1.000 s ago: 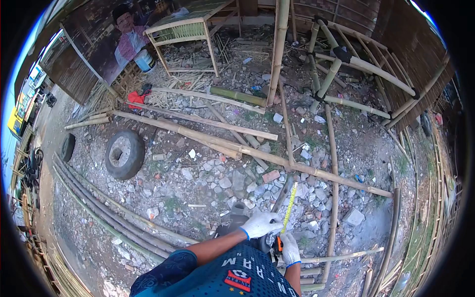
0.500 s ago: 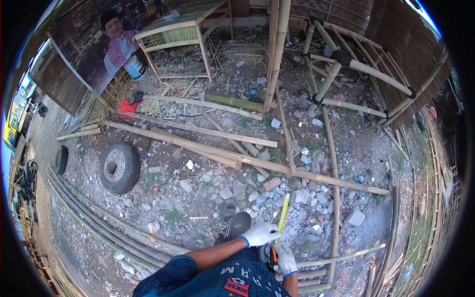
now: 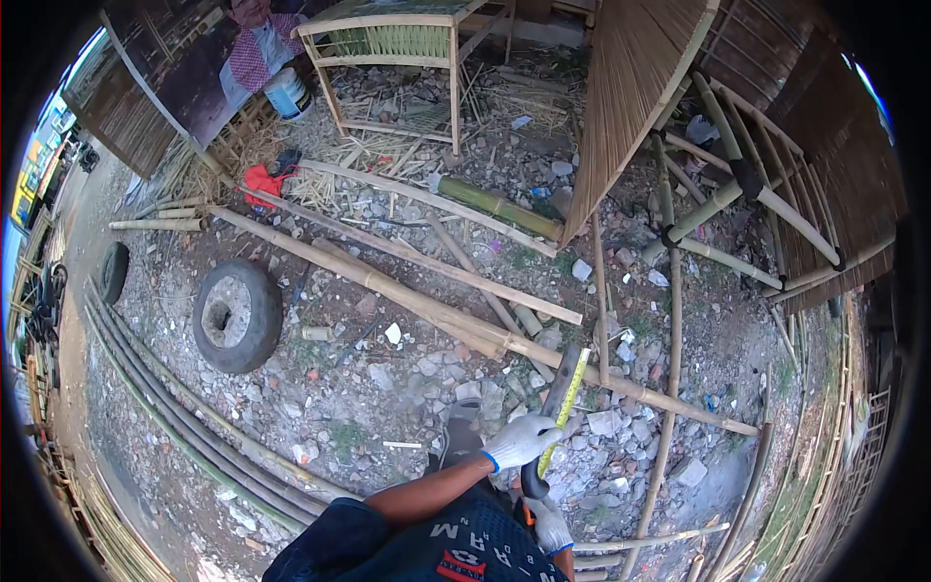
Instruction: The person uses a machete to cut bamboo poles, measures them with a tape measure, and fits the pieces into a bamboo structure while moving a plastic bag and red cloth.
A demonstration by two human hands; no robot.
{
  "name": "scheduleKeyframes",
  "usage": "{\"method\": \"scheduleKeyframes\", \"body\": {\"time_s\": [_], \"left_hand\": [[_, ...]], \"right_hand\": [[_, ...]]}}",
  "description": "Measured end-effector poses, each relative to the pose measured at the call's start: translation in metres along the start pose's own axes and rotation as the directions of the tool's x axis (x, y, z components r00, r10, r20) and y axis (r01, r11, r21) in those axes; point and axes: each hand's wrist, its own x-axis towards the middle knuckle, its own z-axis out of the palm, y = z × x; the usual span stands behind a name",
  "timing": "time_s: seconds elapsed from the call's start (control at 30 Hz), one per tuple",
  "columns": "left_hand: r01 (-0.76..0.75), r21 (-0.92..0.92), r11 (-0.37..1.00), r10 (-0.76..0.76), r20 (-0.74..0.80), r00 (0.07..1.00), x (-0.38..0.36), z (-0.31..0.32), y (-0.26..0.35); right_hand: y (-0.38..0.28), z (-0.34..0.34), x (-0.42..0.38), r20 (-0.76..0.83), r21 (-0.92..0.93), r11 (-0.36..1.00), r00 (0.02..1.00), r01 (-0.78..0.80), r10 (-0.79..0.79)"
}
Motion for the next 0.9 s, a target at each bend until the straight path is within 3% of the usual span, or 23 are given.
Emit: {"method": "scheduleKeyframes", "body": {"time_s": [0.17,0.3,0.33,0.43,0.47,0.6,0.73,0.83,0.9], "left_hand": [[0.081,0.012,0.997,-0.079,-0.141,0.987,0.002,-0.069,-0.002],[0.012,-0.111,0.994,-0.026,-0.125,0.992,-0.003,-0.092,-0.038],[-0.006,-0.129,0.992,-0.01,-0.124,0.992,-0.008,-0.1,-0.043],[-0.127,-0.082,0.988,0.102,-0.264,0.959,-0.022,-0.104,-0.063],[-0.105,-0.055,0.993,0.087,-0.262,0.961,-0.024,-0.105,-0.07],[-0.075,-0.107,0.991,0.034,-0.343,0.939,-0.031,-0.105,-0.081],[-0.066,-0.158,0.985,0.02,-0.274,0.961,-0.033,-0.11,-0.086],[-0.083,-0.201,0.976,0.015,-0.319,0.948,-0.033,-0.121,-0.079],[-0.039,-0.237,0.971,-0.031,-0.286,0.958,-0.031,-0.128,-0.084]], "right_hand": [[-0.048,0.043,0.018,0.004,-0.089,0.996,1.0,-0.015,0.015],[-0.067,0.065,0.042,0.063,0.041,0.994,0.993,-0.105,0.102],[-0.071,0.068,0.05,0.039,-0.014,0.996,0.995,-0.093,0.093],[-0.116,0.091,0.049,0.097,0.274,0.95,0.987,-0.152,0.13],[-0.122,0.096,0.054,0.079,0.319,0.936,0.988,-0.148,0.129],[-0.151,0.104,0.06,0.107,0.336,0.933,0.989,-0.131,0.1],[-0.149,0.101,0.074,0.113,0.337,0.928,0.985,-0.159,0.128],[-0.139,0.1,0.082,0.095,0.235,0.971,0.995,-0.054,0.032],[-0.107,0.087,0.1,0.197,0.053,0.982,0.962,0.182,-0.189]]}}
